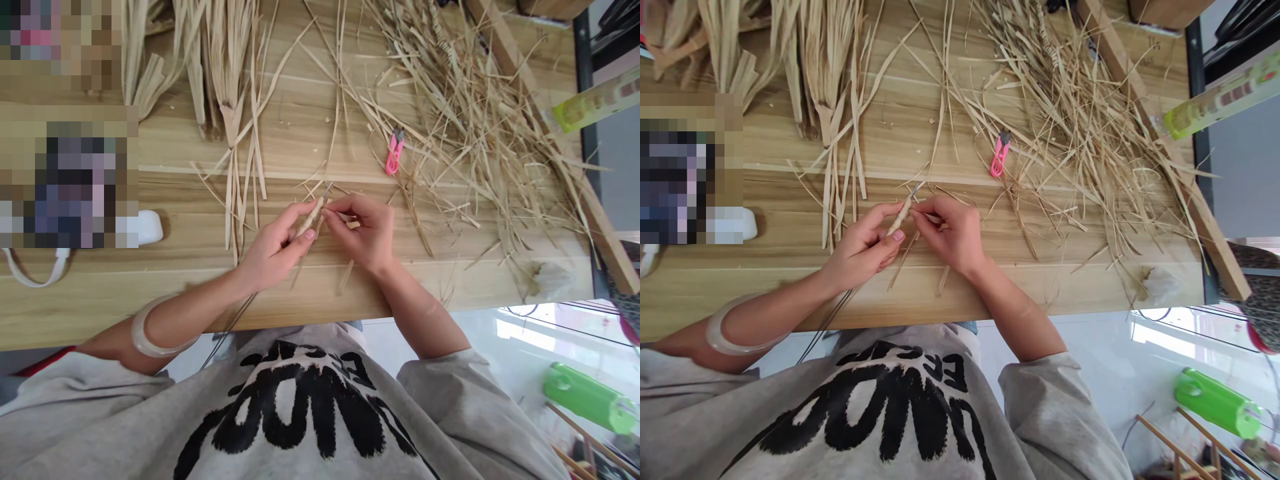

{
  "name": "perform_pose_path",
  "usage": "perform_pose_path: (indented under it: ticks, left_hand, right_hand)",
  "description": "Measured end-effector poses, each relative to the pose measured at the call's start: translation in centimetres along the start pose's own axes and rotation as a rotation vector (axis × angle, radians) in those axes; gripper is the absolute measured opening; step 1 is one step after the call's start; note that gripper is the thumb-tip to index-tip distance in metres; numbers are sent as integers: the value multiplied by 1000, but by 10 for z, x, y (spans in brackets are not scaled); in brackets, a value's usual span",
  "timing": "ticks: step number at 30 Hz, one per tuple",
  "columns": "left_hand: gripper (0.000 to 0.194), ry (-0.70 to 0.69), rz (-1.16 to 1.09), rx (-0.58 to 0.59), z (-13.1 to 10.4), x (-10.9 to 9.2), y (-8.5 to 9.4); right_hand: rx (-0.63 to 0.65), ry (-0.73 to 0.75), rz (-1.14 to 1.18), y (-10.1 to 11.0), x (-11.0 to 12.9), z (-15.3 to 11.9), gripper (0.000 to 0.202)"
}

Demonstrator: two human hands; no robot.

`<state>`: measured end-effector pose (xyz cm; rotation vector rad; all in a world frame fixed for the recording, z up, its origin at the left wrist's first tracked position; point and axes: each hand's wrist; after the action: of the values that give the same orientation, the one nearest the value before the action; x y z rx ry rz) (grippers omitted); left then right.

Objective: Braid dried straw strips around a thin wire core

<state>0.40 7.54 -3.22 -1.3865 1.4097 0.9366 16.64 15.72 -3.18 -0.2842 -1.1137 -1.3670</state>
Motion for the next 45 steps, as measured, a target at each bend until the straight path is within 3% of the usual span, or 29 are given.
perform_pose_path:
  ticks: [9,15,21,26,36,45]
  left_hand:
    - [42,-12,-14,20,0,2,-3]
    - [44,50,-176,85,1,-9,-2]
    - [48,88,-192,140,0,-18,0]
    - [50,113,-210,202,-2,-20,2]
    - [45,70,-208,237,-1,-15,5]
    - [41,59,-173,164,-1,-14,3]
  right_hand:
    - [-151,-43,-85,-15,4,-7,22]
    - [45,-91,214,1,2,-1,16]
    - [42,-183,392,10,3,8,27]
    - [112,-216,466,18,3,15,31]
    - [139,-180,320,21,6,15,29]
    - [68,-94,140,14,6,7,21]
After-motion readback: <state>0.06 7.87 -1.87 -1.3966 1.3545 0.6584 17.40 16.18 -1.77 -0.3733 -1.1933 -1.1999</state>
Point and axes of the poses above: each hand's wrist, its own z-axis towards the middle knuckle, its own y-axis out of the back of the hand, x = y × z, and after that the axes turned 8 degrees about y, right-handed
